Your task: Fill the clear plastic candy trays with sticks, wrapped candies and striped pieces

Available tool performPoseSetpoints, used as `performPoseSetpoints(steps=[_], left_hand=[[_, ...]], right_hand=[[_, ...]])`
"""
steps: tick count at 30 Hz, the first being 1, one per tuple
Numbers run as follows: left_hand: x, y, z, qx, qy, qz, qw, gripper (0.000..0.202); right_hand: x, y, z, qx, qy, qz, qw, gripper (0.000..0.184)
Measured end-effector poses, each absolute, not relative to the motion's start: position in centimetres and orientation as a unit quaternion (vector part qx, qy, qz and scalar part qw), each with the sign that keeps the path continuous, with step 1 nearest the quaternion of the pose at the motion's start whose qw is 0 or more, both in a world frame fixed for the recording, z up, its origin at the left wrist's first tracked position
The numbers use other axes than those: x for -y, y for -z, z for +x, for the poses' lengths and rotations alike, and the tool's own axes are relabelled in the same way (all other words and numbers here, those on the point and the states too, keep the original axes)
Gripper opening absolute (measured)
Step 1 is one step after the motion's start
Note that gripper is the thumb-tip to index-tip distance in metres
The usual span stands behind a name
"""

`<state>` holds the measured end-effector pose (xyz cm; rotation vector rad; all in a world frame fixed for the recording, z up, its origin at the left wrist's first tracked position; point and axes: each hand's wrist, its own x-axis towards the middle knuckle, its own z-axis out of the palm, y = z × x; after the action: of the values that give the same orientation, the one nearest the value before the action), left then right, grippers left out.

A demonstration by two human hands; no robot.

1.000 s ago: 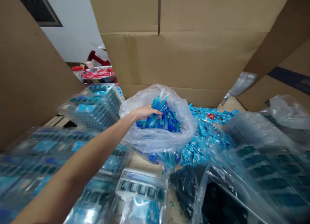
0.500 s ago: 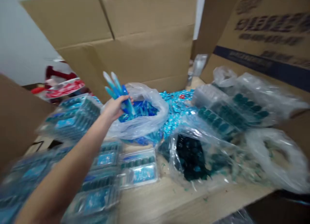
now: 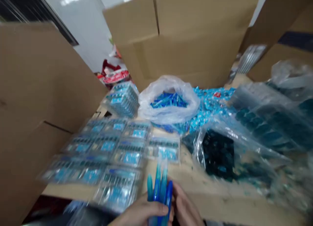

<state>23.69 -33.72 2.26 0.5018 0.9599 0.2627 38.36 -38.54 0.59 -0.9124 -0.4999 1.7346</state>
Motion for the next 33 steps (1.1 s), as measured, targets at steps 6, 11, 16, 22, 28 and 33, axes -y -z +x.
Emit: performPoseSetpoints(steps=[6,11,16,22,28,33], left_hand=[[37.9,-1.8,24.4,-0.389,-0.008,0.189,0.902,0.054],[39.2,-1.5,22.4,-0.351,0.038,0.192,0.916,0.042],[39.4,-1.7,21.1,-0.336,0.035,0.171,0.926,0.044],[38.7,-2.0,20.9,-0.353,-0.062,0.158,0.92,0.046],[37.7,-3.1,21.1,-0.41,-0.146,0.194,0.879,0.042],[37.8,-3.1,21.0,-0.448,-0.148,0.285,0.834,0.039]], right_hand=[[38.7,-0.8,38.2,0.147,-0.718,-0.329,0.595,0.05],[39.5,-0.1,37.8,0.194,-0.735,-0.337,0.555,0.038],[41.2,-0.7,37.4,0.316,-0.746,-0.372,0.454,0.062],[41.6,-0.9,37.8,0.248,-0.709,-0.395,0.529,0.053],[44.2,-1.3,37.8,0.226,-0.702,-0.462,0.493,0.038],[45.2,-1.8,35.7,0.204,-0.775,-0.403,0.441,0.057]])
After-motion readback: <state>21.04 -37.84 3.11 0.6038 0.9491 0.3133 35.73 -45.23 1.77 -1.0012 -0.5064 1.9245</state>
